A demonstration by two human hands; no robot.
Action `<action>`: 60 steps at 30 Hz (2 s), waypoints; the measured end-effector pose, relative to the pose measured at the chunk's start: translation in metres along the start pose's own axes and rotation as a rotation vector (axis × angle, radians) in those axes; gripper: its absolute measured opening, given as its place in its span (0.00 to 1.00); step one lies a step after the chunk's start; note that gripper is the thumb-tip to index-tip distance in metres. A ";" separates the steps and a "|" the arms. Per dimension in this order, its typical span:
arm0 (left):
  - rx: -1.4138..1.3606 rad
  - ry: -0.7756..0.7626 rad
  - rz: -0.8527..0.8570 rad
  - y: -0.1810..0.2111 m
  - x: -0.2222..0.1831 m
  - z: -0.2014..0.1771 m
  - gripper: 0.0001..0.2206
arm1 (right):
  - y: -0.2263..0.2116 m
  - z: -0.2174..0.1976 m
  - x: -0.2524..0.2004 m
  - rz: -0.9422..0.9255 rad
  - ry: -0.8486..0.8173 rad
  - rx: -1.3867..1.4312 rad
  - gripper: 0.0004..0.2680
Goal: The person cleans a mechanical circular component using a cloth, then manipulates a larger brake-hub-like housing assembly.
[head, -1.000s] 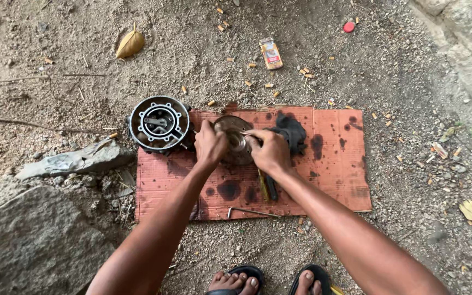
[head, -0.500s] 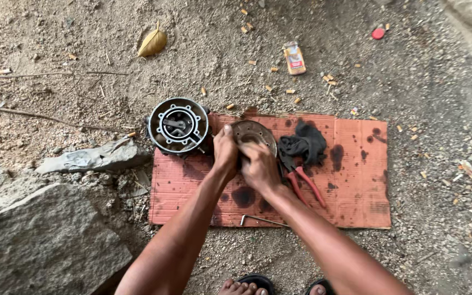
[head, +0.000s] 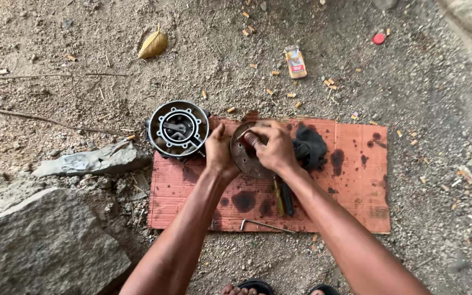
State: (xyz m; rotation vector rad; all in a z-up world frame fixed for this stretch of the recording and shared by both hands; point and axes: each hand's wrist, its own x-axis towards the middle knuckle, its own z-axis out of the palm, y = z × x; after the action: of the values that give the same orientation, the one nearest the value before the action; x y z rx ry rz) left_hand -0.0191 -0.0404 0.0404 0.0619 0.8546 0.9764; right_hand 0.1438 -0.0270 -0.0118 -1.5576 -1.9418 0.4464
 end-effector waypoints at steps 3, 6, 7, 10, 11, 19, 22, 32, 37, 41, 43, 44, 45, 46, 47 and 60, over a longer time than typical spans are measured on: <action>-0.050 -0.141 -0.093 0.015 0.000 0.007 0.30 | 0.004 -0.015 0.011 -0.073 0.101 -0.147 0.10; -0.046 -0.226 -0.025 0.014 0.008 0.003 0.25 | -0.002 -0.024 0.015 0.080 -0.016 0.109 0.10; -0.065 -0.232 -0.011 0.011 0.011 0.001 0.23 | -0.005 -0.028 0.015 0.171 -0.052 0.167 0.11; -0.009 -0.165 0.052 -0.002 0.013 -0.006 0.18 | -0.016 -0.037 0.011 0.409 -0.080 0.252 0.10; 0.088 -0.084 0.089 -0.007 0.010 -0.008 0.16 | -0.021 -0.038 0.010 0.481 -0.081 0.266 0.09; -0.034 -0.037 0.027 -0.021 -0.041 0.004 0.24 | -0.052 -0.044 0.003 0.850 0.055 0.851 0.07; -0.176 -0.086 0.016 -0.022 -0.041 0.008 0.26 | -0.055 -0.038 -0.004 0.685 0.089 0.607 0.08; -0.248 -0.142 0.077 -0.029 0.001 -0.006 0.17 | -0.062 -0.015 -0.020 -0.166 0.184 -0.061 0.04; -0.253 -0.061 0.008 -0.026 0.005 -0.012 0.16 | -0.064 -0.015 -0.029 -0.119 0.023 -0.027 0.08; -0.240 -0.051 -0.047 -0.026 -0.006 0.001 0.15 | -0.061 -0.023 -0.030 -0.180 0.135 -0.059 0.09; -0.233 -0.033 -0.094 -0.023 -0.013 0.005 0.18 | -0.060 -0.024 -0.030 -0.201 0.046 -0.017 0.09; -0.242 -0.020 -0.127 -0.021 -0.015 0.006 0.20 | -0.059 -0.024 -0.030 -0.211 0.001 0.005 0.09; -0.250 -0.007 -0.161 -0.020 -0.018 0.007 0.22 | -0.058 -0.025 -0.030 -0.261 0.011 -0.044 0.10; -0.200 0.016 -0.153 -0.019 -0.019 0.007 0.19 | -0.056 -0.027 -0.029 -0.311 0.021 -0.093 0.12; -0.149 0.038 -0.142 -0.019 -0.019 0.008 0.17 | -0.054 -0.029 -0.027 -0.362 0.032 -0.142 0.13; -0.092 0.011 -0.224 -0.010 -0.015 0.008 0.20 | -0.034 -0.030 -0.025 -0.393 0.049 -0.046 0.09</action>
State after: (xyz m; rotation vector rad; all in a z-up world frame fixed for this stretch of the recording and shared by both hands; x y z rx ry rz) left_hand -0.0109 -0.0551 0.0511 -0.1160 0.8072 0.8045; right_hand 0.1401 -0.0625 0.0254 -1.1590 -2.1643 0.1967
